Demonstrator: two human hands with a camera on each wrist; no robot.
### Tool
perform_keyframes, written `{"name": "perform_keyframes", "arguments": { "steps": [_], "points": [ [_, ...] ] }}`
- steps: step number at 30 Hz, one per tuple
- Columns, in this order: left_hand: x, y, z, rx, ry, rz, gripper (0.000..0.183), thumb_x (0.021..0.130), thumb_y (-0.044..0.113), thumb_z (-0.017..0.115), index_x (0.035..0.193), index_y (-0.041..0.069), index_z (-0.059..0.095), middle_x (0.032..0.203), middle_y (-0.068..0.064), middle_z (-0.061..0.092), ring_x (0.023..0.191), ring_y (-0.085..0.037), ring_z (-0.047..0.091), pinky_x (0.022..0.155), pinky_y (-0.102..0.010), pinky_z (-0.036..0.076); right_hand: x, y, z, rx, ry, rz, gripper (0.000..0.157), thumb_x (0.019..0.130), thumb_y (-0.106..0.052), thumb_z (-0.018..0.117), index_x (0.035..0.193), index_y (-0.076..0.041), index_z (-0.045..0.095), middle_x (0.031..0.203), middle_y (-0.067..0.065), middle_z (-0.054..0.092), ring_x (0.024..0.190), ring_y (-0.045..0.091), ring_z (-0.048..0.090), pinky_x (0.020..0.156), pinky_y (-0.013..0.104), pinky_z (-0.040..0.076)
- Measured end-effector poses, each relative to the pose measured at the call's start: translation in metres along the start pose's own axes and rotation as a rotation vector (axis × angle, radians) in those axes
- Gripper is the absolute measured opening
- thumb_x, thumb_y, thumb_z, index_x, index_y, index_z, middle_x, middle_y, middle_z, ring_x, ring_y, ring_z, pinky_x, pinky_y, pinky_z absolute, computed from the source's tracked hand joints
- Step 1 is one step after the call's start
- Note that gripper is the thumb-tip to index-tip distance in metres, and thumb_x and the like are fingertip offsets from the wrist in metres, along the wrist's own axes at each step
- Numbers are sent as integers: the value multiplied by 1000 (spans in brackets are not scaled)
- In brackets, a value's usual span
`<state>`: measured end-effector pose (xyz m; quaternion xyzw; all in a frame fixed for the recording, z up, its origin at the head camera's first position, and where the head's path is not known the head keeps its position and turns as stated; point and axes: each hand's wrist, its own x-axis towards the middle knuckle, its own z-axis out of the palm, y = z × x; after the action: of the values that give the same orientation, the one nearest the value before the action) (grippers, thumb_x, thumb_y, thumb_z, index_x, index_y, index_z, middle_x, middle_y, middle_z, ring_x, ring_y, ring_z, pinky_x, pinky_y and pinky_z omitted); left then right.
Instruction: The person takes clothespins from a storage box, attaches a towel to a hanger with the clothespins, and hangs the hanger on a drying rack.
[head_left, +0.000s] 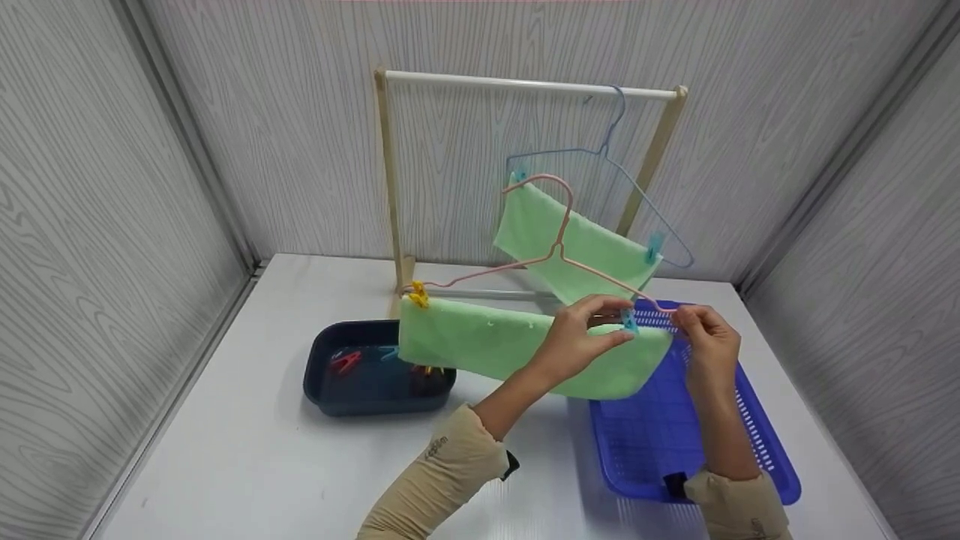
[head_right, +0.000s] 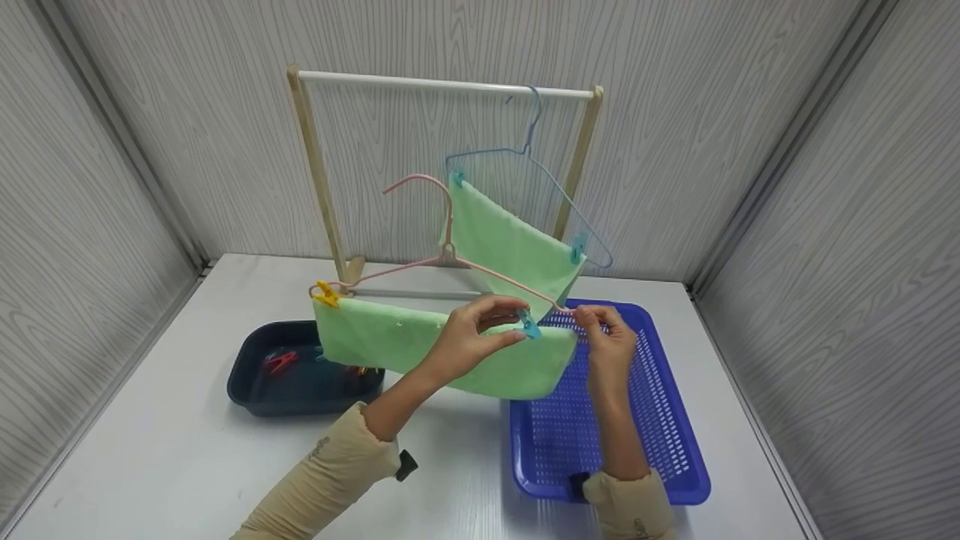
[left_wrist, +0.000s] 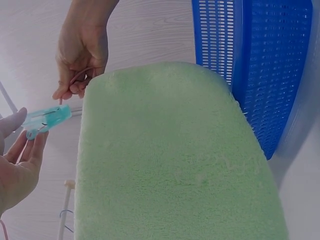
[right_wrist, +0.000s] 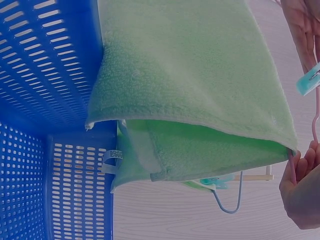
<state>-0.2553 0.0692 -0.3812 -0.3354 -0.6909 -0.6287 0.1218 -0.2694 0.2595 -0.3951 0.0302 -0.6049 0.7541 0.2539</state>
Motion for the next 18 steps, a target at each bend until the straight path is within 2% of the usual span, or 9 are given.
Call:
{"name": "perform_keyframes", "arguments": {
  "steps": [8, 15, 18],
  "points": [
    [1, -2, 3, 11, 5, 21, 35, 82, 3, 68, 115, -2, 57, 112, -8, 58, 100, -6, 56, 84, -22, 46, -1, -1, 0, -18, -6, 2, 19, 90, -4, 58, 72, 0, 64, 69, 3, 59, 69, 14, 55, 67, 24, 46],
    [-2, 32, -2, 30, 12, -10, 33, 81, -5, 65, 113, -9, 56, 111, -16, 58, 102, -18, 58, 85, -25, 46, 0, -1, 3, 4, 14, 13, 19, 89, -2, 59, 71, 1, 65, 68, 3, 60, 68, 13, 57, 67, 22, 47],
    [-1, 32, -2, 28, 10, 0, 33, 81, -6, 65, 112, -9, 56, 111, -19, 57, 102, -21, 58, 84, -26, 47, 0, -1, 3, 1, 16, 12, 19, 89, -3, 59, 71, 0, 65, 68, 2, 60, 68, 13, 57, 67, 22, 47]
  ]
}}
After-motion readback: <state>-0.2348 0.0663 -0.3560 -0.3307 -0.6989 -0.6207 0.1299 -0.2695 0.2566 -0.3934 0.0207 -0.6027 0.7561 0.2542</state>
